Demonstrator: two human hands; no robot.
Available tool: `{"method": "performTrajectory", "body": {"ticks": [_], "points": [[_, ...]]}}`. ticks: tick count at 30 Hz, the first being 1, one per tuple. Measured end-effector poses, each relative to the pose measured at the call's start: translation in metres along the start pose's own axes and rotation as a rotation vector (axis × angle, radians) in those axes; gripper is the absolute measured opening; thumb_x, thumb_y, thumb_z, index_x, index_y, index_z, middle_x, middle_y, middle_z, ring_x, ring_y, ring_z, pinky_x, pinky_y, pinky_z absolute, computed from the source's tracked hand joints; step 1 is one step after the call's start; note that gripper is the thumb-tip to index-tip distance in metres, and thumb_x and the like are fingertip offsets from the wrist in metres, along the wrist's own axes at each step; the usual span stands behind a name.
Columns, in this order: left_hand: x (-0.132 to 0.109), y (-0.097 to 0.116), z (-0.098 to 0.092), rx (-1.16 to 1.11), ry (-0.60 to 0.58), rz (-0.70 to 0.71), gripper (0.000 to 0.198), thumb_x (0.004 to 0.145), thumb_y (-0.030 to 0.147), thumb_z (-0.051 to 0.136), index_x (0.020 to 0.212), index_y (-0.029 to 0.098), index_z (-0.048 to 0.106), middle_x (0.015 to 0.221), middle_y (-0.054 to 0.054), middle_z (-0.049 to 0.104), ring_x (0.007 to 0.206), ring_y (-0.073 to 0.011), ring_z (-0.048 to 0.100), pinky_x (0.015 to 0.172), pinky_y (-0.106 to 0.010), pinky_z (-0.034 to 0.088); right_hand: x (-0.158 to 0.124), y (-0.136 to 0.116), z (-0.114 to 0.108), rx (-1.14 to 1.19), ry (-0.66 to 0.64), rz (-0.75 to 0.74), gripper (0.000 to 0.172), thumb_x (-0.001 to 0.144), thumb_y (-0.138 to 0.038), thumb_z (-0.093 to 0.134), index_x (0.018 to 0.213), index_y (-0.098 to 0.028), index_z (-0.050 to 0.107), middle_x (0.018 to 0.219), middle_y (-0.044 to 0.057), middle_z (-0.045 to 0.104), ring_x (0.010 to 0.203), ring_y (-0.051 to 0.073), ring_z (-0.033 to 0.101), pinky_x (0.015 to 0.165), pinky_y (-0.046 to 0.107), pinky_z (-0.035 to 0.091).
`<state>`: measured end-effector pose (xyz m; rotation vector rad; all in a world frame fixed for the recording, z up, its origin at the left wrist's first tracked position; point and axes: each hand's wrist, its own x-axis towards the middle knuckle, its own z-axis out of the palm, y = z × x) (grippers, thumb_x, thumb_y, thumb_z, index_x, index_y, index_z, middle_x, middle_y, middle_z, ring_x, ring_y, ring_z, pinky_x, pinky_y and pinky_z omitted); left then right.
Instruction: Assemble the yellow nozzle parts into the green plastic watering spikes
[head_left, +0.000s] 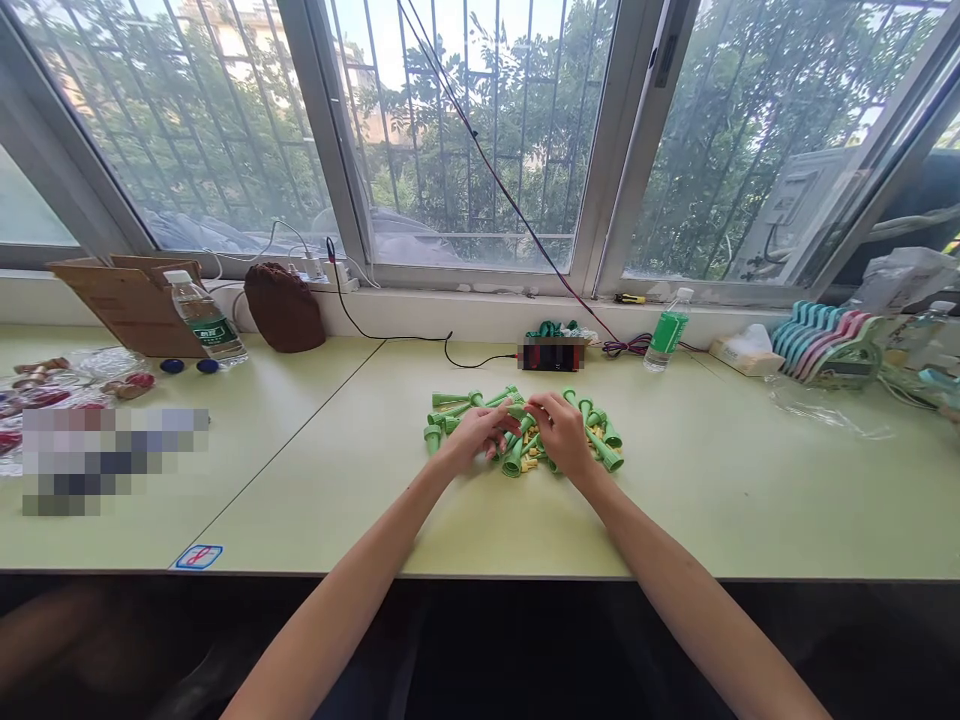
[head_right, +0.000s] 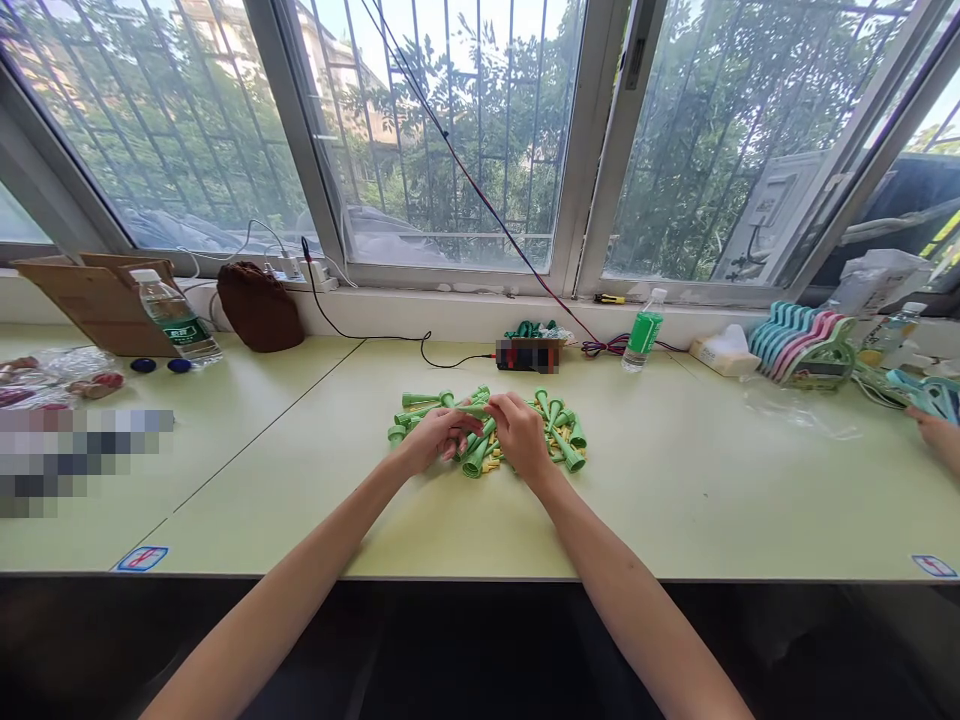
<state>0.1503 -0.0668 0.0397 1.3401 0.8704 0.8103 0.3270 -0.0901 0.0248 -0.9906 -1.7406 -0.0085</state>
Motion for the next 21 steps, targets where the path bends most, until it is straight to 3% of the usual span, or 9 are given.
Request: {"method": "performTrajectory", "body": {"ticks": [5, 13, 21], "points": [[-0.0028, 0.0023, 0.0024, 0.013, -0.004, 0.043, 0.052, 0.074, 0.06, 0.069, 0.091, 0.011, 0.07, 0.094, -0.012, 0.068, 0.052, -0.0073, 0.052, 0.035, -0.018, 0.032, 0.0007, 0.0005, 0.0008, 0.013, 0.017, 0.029, 0.019, 0.097, -0.03, 0.048, 0.087, -0.021, 0.062, 0.083, 0.005, 0.064, 0.075, 0.018, 0.059, 0.069, 0.028, 0.044], [-0.0029, 0.0002, 0.0024, 0.1, 0.025, 0.135, 0.049, 0.074, 0.061, 0.067, 0.086, 0.013, 0.065, 0.079, -0.006, 0.062, 0.053, -0.0079, 0.051, 0.038, -0.019, 0.036, 0.0011, 0.0011, 0.0015, 0.027, 0.014, 0.04, 0.019, 0.096, -0.029, 0.048, 0.086, -0.021, 0.061, 0.083, 0.006, 0.065, 0.076, 0.019, 0.059, 0.069, 0.029, 0.044], [-0.0089, 0.0047, 0.0092, 0.333, 0.181, 0.295, 0.046, 0.072, 0.051, 0.073, 0.102, 0.017, 0.063, 0.072, -0.001, 0.062, 0.05, -0.0088, 0.05, 0.044, -0.021, 0.036, 0.0014, 0.0006, 0.0035, 0.107, 0.02, 0.169, 0.02, 0.093, -0.034, 0.051, 0.083, -0.02, 0.062, 0.076, 0.004, 0.065, 0.066, 0.017, 0.058, 0.064, 0.028, 0.045]]}}
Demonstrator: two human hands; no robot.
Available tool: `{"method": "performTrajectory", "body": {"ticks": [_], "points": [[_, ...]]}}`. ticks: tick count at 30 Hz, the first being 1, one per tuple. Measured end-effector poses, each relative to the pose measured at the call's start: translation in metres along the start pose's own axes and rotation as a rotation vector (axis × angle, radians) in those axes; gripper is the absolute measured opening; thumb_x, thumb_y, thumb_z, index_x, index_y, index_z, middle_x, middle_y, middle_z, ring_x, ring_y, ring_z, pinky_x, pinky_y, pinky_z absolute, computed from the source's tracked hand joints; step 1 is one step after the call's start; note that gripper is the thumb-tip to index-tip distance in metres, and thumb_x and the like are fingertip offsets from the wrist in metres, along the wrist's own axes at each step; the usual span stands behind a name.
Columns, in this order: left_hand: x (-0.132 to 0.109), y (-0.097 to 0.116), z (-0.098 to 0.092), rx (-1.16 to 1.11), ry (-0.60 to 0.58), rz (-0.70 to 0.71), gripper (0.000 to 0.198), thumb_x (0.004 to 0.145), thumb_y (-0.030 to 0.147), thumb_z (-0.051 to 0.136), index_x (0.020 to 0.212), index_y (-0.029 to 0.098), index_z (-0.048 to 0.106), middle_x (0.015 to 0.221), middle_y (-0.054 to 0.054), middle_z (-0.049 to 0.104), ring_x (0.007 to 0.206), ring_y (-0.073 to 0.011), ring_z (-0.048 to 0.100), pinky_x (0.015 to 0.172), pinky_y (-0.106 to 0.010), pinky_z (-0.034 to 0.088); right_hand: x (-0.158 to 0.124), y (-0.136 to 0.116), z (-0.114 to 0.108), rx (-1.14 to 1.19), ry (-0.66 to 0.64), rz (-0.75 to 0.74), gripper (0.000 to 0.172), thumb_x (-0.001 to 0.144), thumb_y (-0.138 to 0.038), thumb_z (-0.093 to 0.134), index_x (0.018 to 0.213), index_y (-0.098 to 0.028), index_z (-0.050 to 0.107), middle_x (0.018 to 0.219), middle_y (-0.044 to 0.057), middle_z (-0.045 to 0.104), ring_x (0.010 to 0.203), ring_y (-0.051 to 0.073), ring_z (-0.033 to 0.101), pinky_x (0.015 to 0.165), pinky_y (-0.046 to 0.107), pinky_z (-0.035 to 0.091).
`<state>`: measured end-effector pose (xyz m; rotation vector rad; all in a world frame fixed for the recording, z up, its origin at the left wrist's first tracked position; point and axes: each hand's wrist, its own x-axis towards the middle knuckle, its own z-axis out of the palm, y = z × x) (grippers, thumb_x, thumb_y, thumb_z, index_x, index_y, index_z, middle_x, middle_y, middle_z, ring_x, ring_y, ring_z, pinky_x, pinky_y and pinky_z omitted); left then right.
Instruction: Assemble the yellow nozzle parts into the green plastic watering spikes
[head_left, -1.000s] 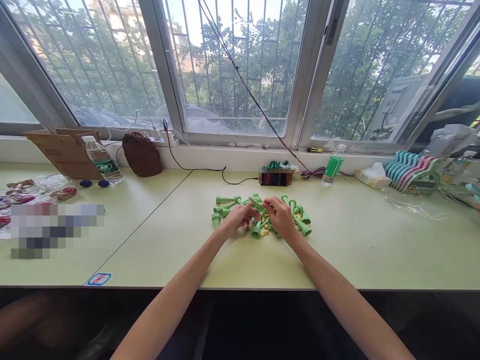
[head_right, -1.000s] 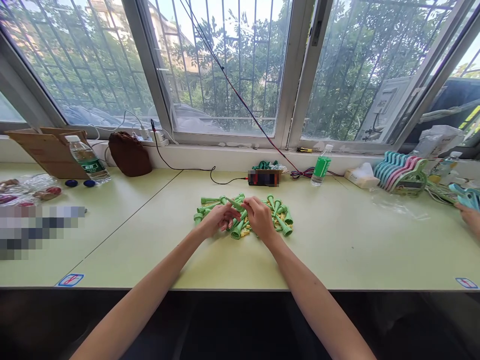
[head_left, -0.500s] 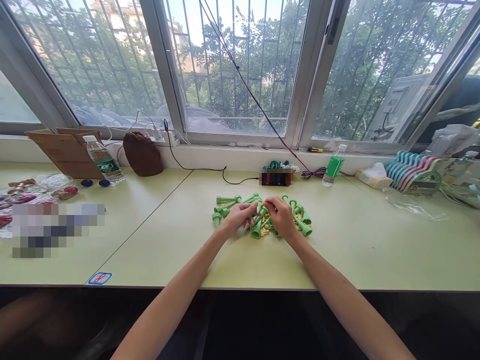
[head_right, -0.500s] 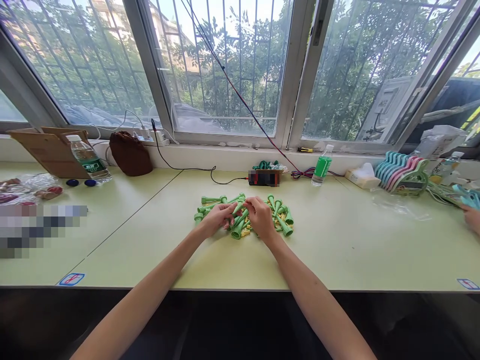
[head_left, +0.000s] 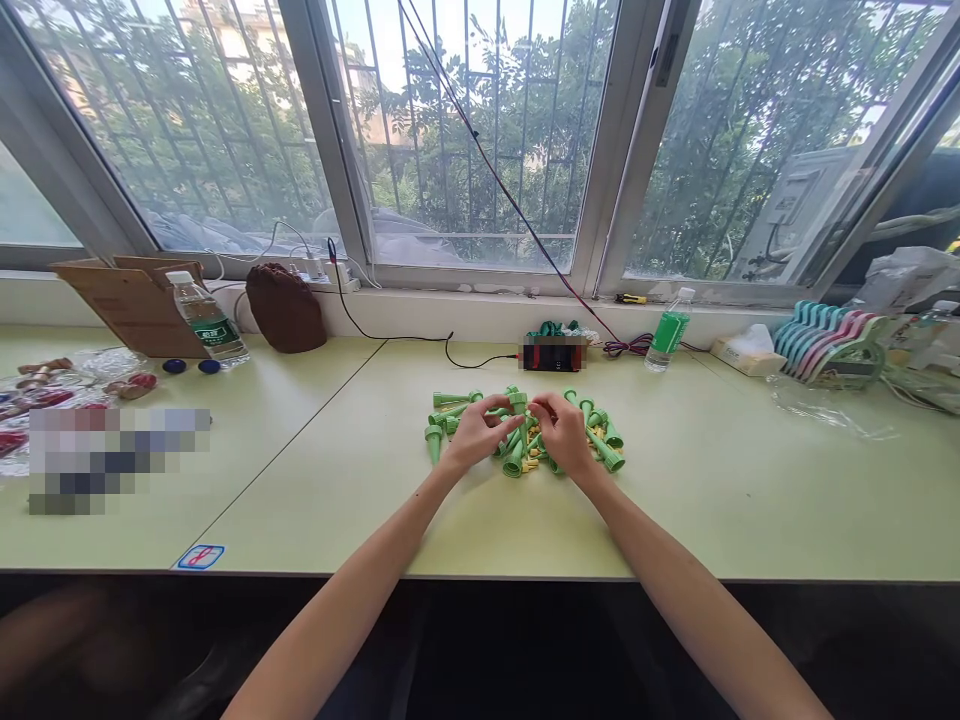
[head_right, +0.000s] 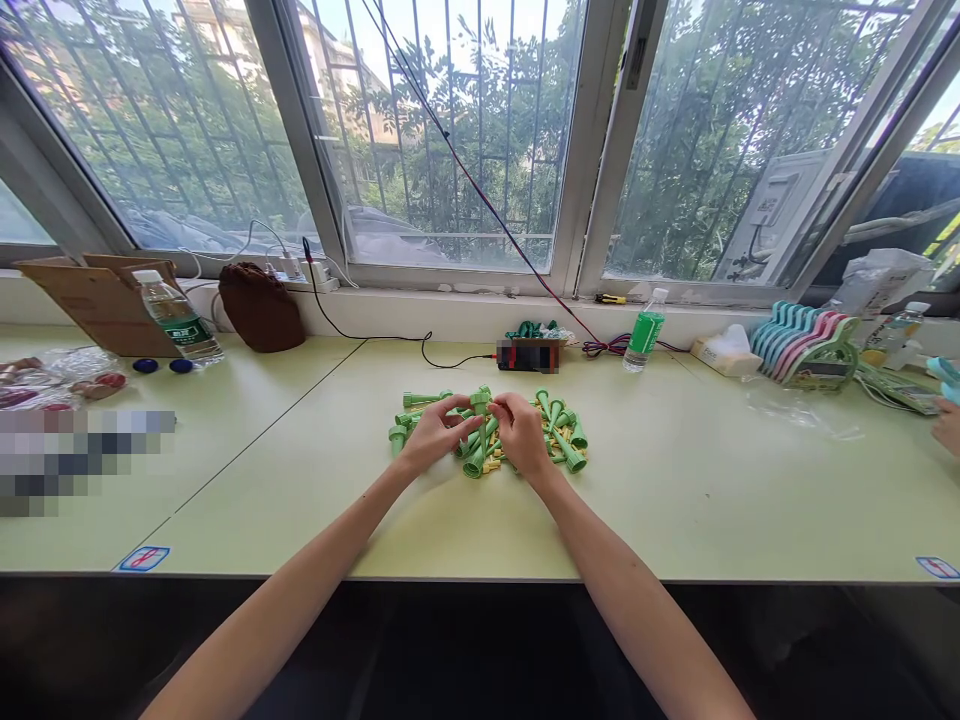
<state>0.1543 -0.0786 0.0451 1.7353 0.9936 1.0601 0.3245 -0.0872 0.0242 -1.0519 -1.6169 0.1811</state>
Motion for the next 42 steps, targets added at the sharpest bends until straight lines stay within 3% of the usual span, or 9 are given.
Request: {"method": "performTrajectory", "body": {"ticks": [4, 7, 10, 16, 22, 26, 30, 35, 42], "points": [[0.0, 0.001, 0.003, 0.082, 0.064, 0.099, 0.046, 0.075, 0.048, 0.071, 0.109, 0.017, 0.064, 0.081, -0.003, 0.066, 0.053, -0.0091, 0.05, 0.05, -0.022, 0.04, 0.0, -0.002, 0.0, 0.027, -0.003, 0.026, 0.022, 0.094, -0.034, 0.05, 0.084, -0.019, 0.061, 0.074, 0.003, 0.064, 0.065, 0.017, 0.058, 0.063, 0.028, 0.045], [0.001, 0.001, 0.004, 0.077, 0.084, 0.127, 0.043, 0.077, 0.047, 0.069, 0.108, 0.018, 0.064, 0.101, -0.006, 0.067, 0.053, -0.0077, 0.049, 0.05, -0.022, 0.04, 0.0, -0.005, 0.0, 0.028, 0.006, 0.037, 0.023, 0.094, -0.036, 0.05, 0.084, -0.019, 0.061, 0.072, 0.003, 0.064, 0.063, 0.016, 0.057, 0.061, 0.028, 0.045], [0.002, -0.002, 0.006, 0.068, 0.12, 0.131, 0.039, 0.079, 0.045, 0.066, 0.107, 0.019, 0.063, 0.106, -0.006, 0.065, 0.053, -0.0066, 0.049, 0.05, -0.021, 0.041, -0.001, -0.007, 0.001, 0.049, 0.015, 0.048, 0.023, 0.093, -0.038, 0.051, 0.085, -0.019, 0.062, 0.074, 0.003, 0.065, 0.061, 0.016, 0.056, 0.059, 0.027, 0.046], [0.005, -0.006, 0.007, 0.076, 0.156, 0.147, 0.038, 0.081, 0.043, 0.064, 0.112, 0.021, 0.059, 0.096, -0.004, 0.063, 0.051, -0.0058, 0.047, 0.051, -0.02, 0.042, -0.002, -0.009, 0.004, 0.187, -0.04, 0.087, 0.02, 0.091, -0.038, 0.053, 0.089, -0.02, 0.061, 0.073, 0.003, 0.065, 0.053, 0.014, 0.056, 0.053, 0.028, 0.048], [0.004, -0.003, 0.006, 0.071, 0.178, 0.145, 0.04, 0.081, 0.045, 0.063, 0.113, 0.022, 0.058, 0.093, -0.002, 0.063, 0.049, -0.0052, 0.048, 0.049, -0.02, 0.04, -0.002, -0.007, 0.004, 0.207, -0.034, 0.078, 0.019, 0.091, -0.035, 0.052, 0.095, -0.02, 0.062, 0.08, 0.005, 0.066, 0.058, 0.016, 0.062, 0.054, 0.028, 0.052], [0.005, -0.002, 0.005, -0.023, 0.216, 0.065, 0.032, 0.083, 0.05, 0.058, 0.089, 0.018, 0.06, 0.08, -0.001, 0.063, 0.046, -0.0066, 0.048, 0.042, -0.021, 0.037, -0.002, -0.005, 0.004, 0.189, 0.015, 0.092, 0.019, 0.093, -0.035, 0.051, 0.096, -0.02, 0.062, 0.08, 0.005, 0.066, 0.061, 0.017, 0.064, 0.055, 0.029, 0.054], [0.006, -0.003, 0.006, -0.131, 0.164, -0.021, 0.049, 0.086, 0.059, 0.05, 0.064, 0.016, 0.059, 0.055, 0.0, 0.055, 0.037, -0.0083, 0.044, 0.035, -0.023, 0.03, -0.002, -0.005, 0.003, 0.176, 0.029, 0.063, 0.018, 0.093, -0.033, 0.051, 0.095, -0.02, 0.062, 0.087, 0.007, 0.065, 0.065, 0.016, 0.065, 0.056, 0.029, 0.055], [0.006, -0.004, 0.011, -0.222, 0.116, -0.091, 0.06, 0.084, 0.066, 0.05, 0.056, 0.014, 0.06, 0.046, -0.002, 0.054, 0.031, -0.0086, 0.041, 0.032, -0.024, 0.026, -0.003, -0.007, 0.004, 0.185, 0.009, 0.02, 0.016, 0.093, -0.032, 0.052, 0.094, -0.019, 0.062, 0.088, 0.006, 0.063, 0.065, 0.015, 0.064, 0.055, 0.027, 0.055], [0.008, -0.01, 0.014, -0.272, 0.068, -0.089, 0.063, 0.083, 0.068, 0.05, 0.059, 0.012, 0.063, 0.048, -0.003, 0.057, 0.032, -0.009, 0.044, 0.031, -0.023, 0.027, -0.004, -0.005, 0.006, 0.17, -0.01, 0.003, 0.015, 0.094, -0.031, 0.052, 0.094, -0.02, 0.063, 0.089, 0.005, 0.062, 0.067, 0.016, 0.065, 0.06, 0.028, 0.055]]}}
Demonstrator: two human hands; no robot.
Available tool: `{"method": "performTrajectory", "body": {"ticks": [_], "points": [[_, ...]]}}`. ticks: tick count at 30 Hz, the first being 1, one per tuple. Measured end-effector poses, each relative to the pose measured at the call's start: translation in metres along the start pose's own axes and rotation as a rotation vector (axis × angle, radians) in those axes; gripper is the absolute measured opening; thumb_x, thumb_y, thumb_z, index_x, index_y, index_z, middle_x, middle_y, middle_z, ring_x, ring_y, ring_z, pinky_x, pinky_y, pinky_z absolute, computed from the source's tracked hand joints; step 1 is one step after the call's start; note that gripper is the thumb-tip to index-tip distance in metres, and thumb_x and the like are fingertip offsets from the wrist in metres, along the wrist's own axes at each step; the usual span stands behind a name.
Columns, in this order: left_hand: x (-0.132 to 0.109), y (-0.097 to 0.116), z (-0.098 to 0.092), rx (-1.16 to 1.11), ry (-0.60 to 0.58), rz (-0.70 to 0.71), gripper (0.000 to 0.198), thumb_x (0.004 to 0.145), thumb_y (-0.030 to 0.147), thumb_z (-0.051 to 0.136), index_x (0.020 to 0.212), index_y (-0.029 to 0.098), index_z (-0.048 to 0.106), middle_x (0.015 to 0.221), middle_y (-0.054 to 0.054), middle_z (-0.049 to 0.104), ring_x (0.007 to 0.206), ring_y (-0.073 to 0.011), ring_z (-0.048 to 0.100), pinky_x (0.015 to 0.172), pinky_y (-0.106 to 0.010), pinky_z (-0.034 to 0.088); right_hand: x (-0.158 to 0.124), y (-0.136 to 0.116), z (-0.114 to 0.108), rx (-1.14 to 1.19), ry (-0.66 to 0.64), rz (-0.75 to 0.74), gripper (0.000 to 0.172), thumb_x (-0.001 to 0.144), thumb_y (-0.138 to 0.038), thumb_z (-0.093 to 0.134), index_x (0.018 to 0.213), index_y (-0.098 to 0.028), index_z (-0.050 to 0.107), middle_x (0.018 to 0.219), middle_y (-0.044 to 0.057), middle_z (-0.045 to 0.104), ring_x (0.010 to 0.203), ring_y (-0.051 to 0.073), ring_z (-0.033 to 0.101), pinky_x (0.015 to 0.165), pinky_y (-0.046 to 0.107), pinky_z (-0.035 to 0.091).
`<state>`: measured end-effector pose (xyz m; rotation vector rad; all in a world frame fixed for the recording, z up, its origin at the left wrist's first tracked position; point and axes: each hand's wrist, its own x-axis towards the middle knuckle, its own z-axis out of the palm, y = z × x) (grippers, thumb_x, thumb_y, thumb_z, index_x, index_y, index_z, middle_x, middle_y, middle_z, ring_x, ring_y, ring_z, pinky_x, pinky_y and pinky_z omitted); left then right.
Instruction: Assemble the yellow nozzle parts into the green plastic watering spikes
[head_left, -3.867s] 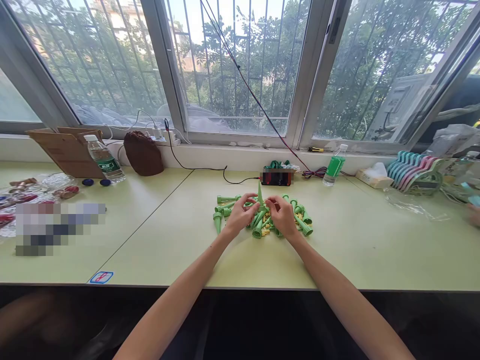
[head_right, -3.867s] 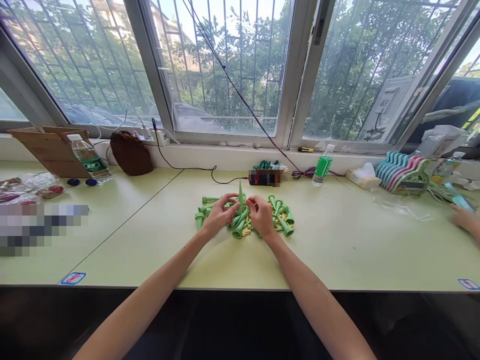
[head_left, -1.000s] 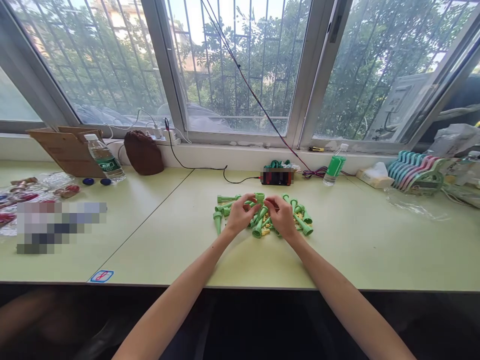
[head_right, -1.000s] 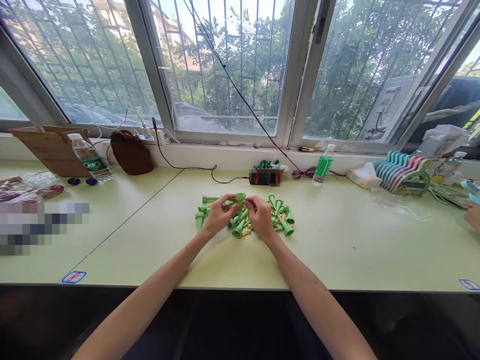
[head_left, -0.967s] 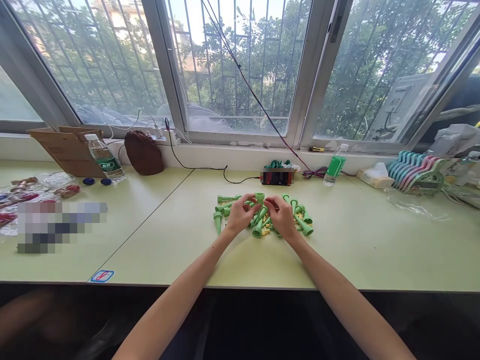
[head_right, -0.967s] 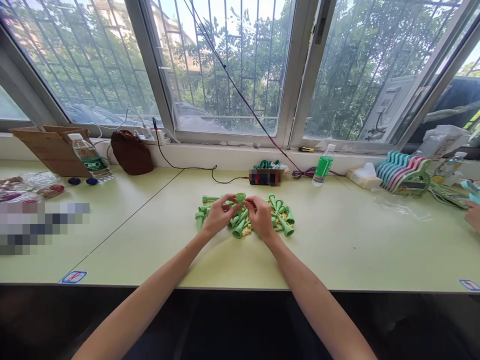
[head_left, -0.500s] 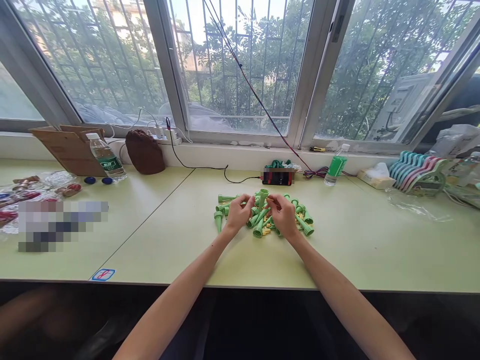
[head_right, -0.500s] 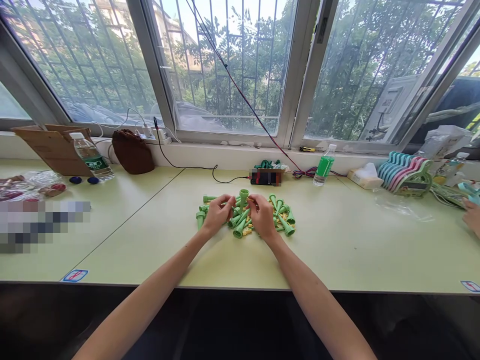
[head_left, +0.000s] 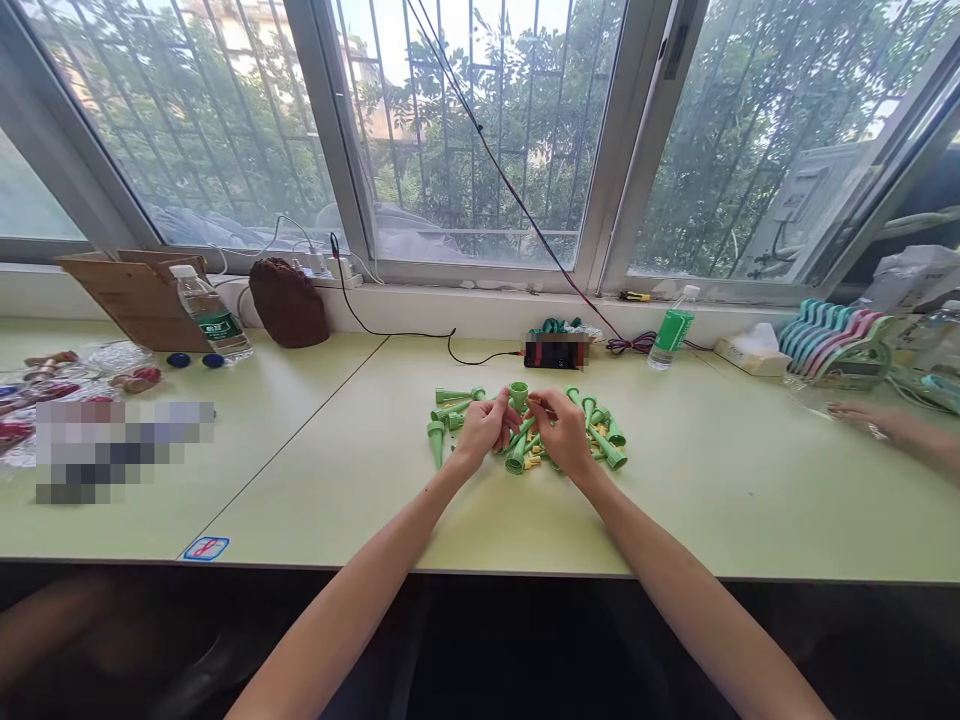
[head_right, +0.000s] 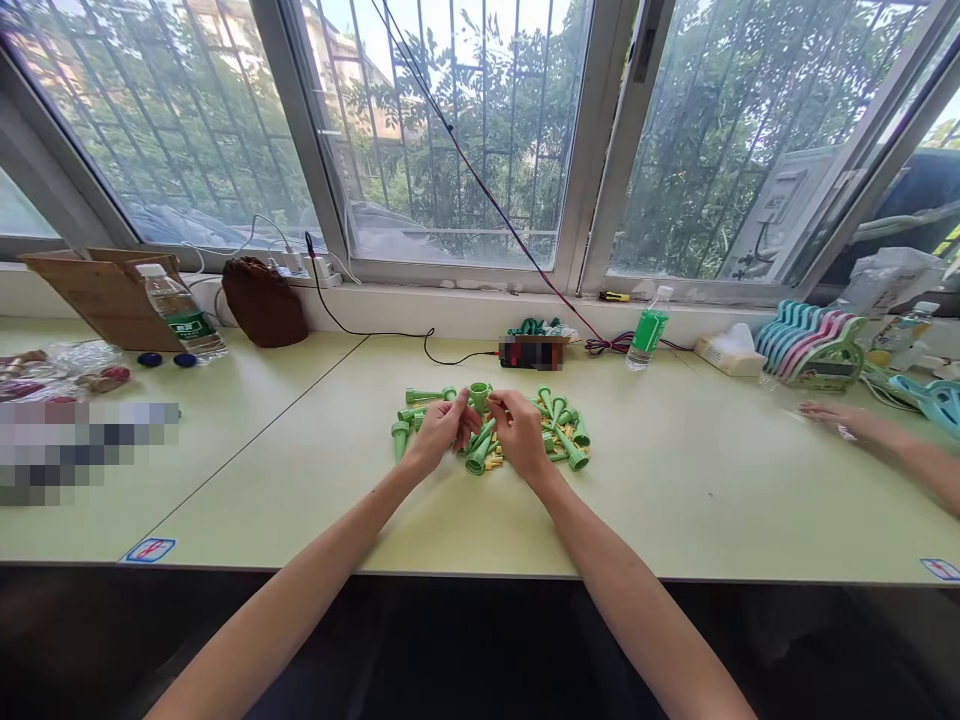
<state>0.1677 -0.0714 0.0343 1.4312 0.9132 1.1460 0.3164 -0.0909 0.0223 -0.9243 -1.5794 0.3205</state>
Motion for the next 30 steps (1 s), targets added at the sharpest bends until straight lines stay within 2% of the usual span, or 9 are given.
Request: {"method": "performTrajectory", "body": {"ticks": [8, 24, 30], "points": [[0.0021, 0.0024, -0.0043, 0.023, -0.021, -0.023, 0.065, 0.084, 0.069, 0.048, 0.06, 0.011, 0.065, 0.047, -0.003, 0.057, 0.031, -0.0085, 0.043, 0.031, -0.023, 0.026, 0.001, 0.0055, -0.0006, -0.078, -0.028, -0.057, 0.016, 0.095, -0.03, 0.051, 0.097, -0.02, 0.063, 0.089, 0.006, 0.063, 0.068, 0.016, 0.065, 0.064, 0.029, 0.054], [0.0006, 0.0032, -0.0034, 0.04, -0.032, -0.045, 0.068, 0.086, 0.071, 0.041, 0.061, 0.011, 0.065, 0.049, -0.005, 0.059, 0.032, -0.0083, 0.043, 0.032, -0.023, 0.03, 0.0003, 0.0028, -0.0002, -0.089, -0.027, -0.09, 0.013, 0.095, -0.026, 0.05, 0.096, -0.02, 0.062, 0.087, 0.005, 0.063, 0.069, 0.016, 0.065, 0.063, 0.028, 0.053], [0.0008, 0.0063, -0.0058, 0.02, -0.052, -0.107, 0.07, 0.086, 0.071, 0.039, 0.058, 0.012, 0.064, 0.051, -0.007, 0.062, 0.032, -0.0087, 0.044, 0.032, -0.023, 0.024, 0.0005, -0.0003, -0.002, -0.093, -0.053, -0.1, 0.015, 0.095, -0.026, 0.049, 0.094, -0.021, 0.063, 0.087, 0.005, 0.063, 0.071, 0.017, 0.064, 0.066, 0.028, 0.052]]}}
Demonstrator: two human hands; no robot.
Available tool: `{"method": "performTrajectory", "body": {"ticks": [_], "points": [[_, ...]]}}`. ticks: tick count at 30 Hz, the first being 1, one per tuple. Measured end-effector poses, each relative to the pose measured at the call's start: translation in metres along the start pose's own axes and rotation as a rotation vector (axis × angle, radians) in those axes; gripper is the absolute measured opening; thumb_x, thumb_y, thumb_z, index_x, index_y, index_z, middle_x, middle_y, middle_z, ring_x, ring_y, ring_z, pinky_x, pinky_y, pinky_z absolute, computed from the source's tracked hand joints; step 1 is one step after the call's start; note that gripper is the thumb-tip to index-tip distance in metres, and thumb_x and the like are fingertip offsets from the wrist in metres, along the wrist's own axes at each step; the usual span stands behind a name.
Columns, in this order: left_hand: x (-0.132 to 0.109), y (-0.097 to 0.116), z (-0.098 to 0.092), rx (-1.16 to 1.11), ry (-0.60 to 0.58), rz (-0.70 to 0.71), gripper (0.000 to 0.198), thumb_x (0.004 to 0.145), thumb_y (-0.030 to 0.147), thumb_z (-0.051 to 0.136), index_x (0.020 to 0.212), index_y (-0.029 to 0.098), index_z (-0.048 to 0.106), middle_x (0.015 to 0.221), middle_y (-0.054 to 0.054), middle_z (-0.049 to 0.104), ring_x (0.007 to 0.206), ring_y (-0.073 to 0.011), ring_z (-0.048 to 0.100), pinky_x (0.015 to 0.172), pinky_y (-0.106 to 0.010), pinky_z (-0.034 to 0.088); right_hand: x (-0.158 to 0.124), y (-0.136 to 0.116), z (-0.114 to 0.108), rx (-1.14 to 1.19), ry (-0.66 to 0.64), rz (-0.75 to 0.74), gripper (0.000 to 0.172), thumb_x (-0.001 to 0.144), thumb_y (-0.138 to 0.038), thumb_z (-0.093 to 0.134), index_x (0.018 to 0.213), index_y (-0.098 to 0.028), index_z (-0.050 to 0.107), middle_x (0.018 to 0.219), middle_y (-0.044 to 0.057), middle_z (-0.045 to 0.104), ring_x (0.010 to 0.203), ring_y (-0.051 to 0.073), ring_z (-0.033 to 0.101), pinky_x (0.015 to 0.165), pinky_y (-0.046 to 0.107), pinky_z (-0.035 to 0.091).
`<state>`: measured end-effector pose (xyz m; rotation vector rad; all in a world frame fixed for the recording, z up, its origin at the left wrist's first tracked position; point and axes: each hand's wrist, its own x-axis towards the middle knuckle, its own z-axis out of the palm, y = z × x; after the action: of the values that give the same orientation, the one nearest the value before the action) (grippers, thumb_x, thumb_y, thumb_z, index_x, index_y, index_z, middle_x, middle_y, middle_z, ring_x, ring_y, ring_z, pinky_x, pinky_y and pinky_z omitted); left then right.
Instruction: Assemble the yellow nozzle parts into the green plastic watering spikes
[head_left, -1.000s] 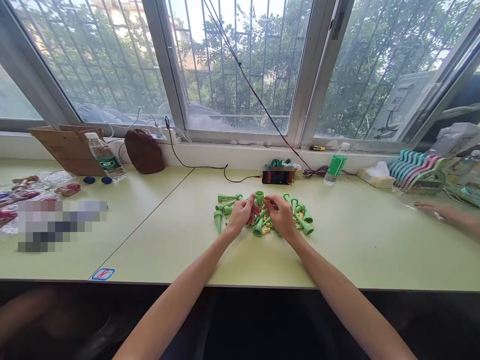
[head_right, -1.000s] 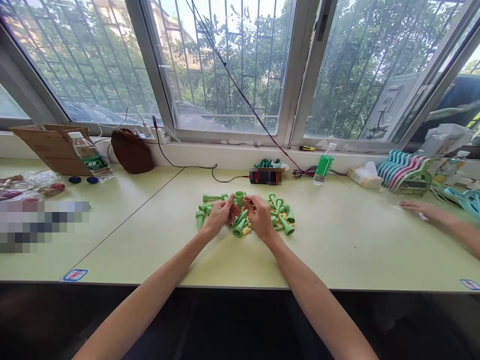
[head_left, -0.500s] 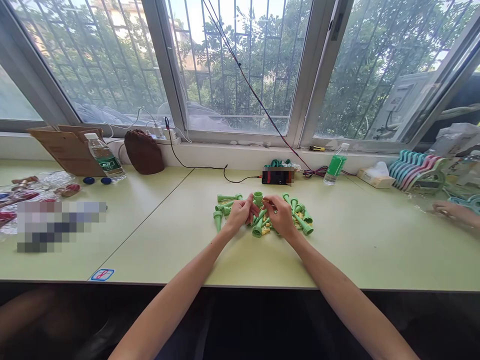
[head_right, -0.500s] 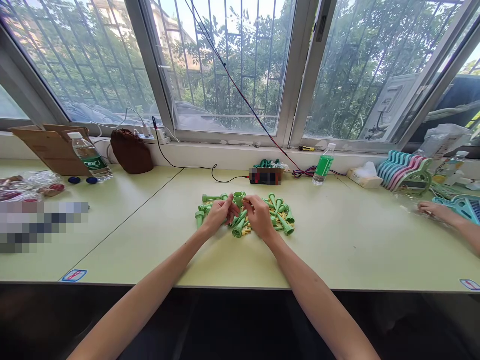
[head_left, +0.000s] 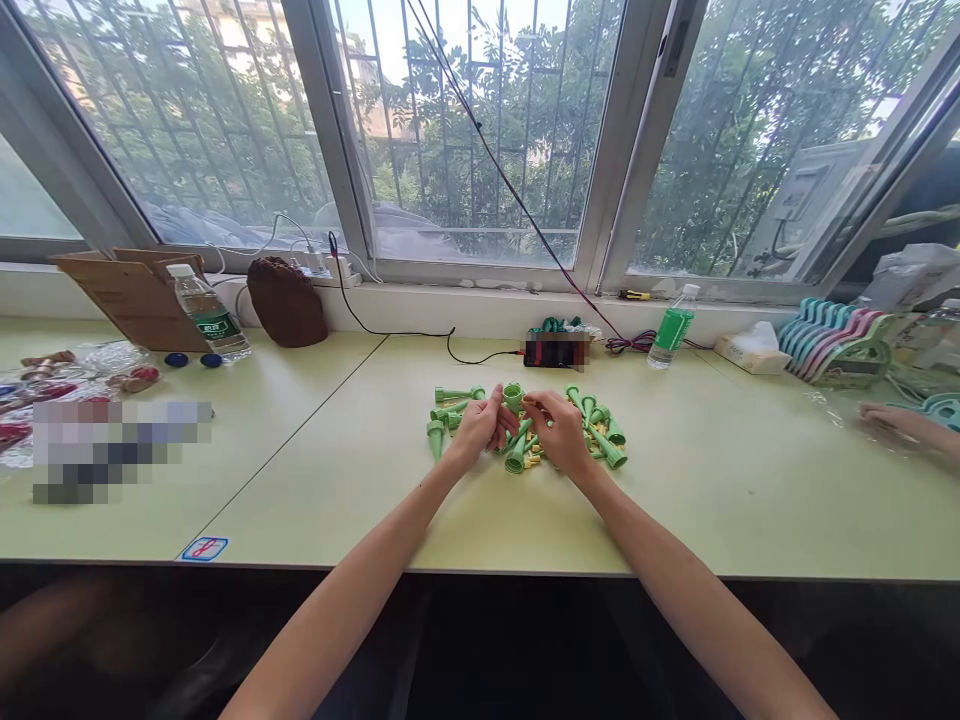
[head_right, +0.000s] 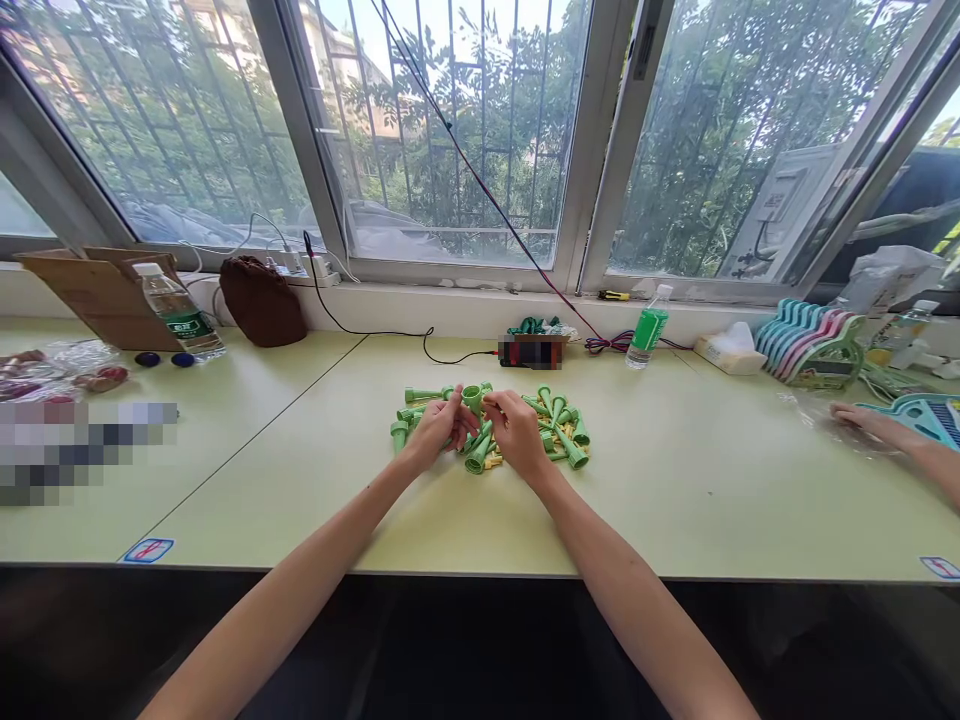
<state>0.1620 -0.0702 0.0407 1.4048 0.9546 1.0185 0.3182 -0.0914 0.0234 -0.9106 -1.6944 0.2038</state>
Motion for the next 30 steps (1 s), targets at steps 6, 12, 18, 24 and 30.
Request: {"method": "performTrajectory", "body": {"ticks": [6, 12, 18, 24, 30], "points": [[0.0, 0.002, -0.002, 0.016, -0.007, -0.06, 0.073, 0.086, 0.074, 0.036, 0.06, 0.013, 0.065, 0.054, -0.009, 0.063, 0.033, -0.0092, 0.044, 0.033, -0.024, 0.02, 0.001, -0.002, -0.001, 0.008, -0.021, 0.0, 0.015, 0.095, -0.027, 0.05, 0.094, -0.021, 0.064, 0.089, 0.005, 0.064, 0.073, 0.017, 0.064, 0.068, 0.029, 0.052], [0.002, 0.002, -0.005, -0.01, -0.039, -0.119, 0.075, 0.084, 0.077, 0.033, 0.06, 0.013, 0.065, 0.057, -0.01, 0.065, 0.034, -0.0093, 0.044, 0.033, -0.024, 0.017, 0.001, -0.004, -0.001, 0.009, -0.03, -0.01, 0.015, 0.095, -0.026, 0.05, 0.095, -0.022, 0.064, 0.09, 0.005, 0.064, 0.079, 0.018, 0.064, 0.071, 0.028, 0.052], [0.003, 0.003, -0.008, -0.109, -0.097, -0.192, 0.073, 0.083, 0.075, 0.038, 0.061, 0.012, 0.067, 0.062, -0.013, 0.068, 0.034, -0.0083, 0.043, 0.033, -0.024, 0.016, 0.001, -0.004, -0.002, 0.005, -0.023, -0.002, 0.016, 0.095, -0.027, 0.05, 0.096, -0.022, 0.064, 0.093, 0.006, 0.065, 0.076, 0.017, 0.062, 0.07, 0.03, 0.052], [0.001, 0.006, -0.009, -0.165, -0.198, -0.23, 0.069, 0.082, 0.072, 0.046, 0.067, 0.01, 0.07, 0.066, -0.013, 0.069, 0.037, -0.0073, 0.044, 0.034, -0.023, 0.019, 0.002, -0.004, -0.006, 0.015, -0.009, -0.007, 0.015, 0.094, -0.027, 0.051, 0.089, -0.021, 0.064, 0.085, 0.003, 0.062, 0.065, 0.014, 0.059, 0.065, 0.028, 0.049], [0.0, 0.002, -0.011, -0.174, -0.219, -0.195, 0.063, 0.081, 0.069, 0.052, 0.075, 0.008, 0.069, 0.075, -0.014, 0.07, 0.041, -0.0065, 0.045, 0.034, -0.021, 0.021, 0.004, -0.005, -0.009, 0.015, -0.032, -0.018, 0.015, 0.094, -0.026, 0.051, 0.088, -0.021, 0.063, 0.082, 0.002, 0.06, 0.065, 0.014, 0.057, 0.065, 0.027, 0.047]]}}
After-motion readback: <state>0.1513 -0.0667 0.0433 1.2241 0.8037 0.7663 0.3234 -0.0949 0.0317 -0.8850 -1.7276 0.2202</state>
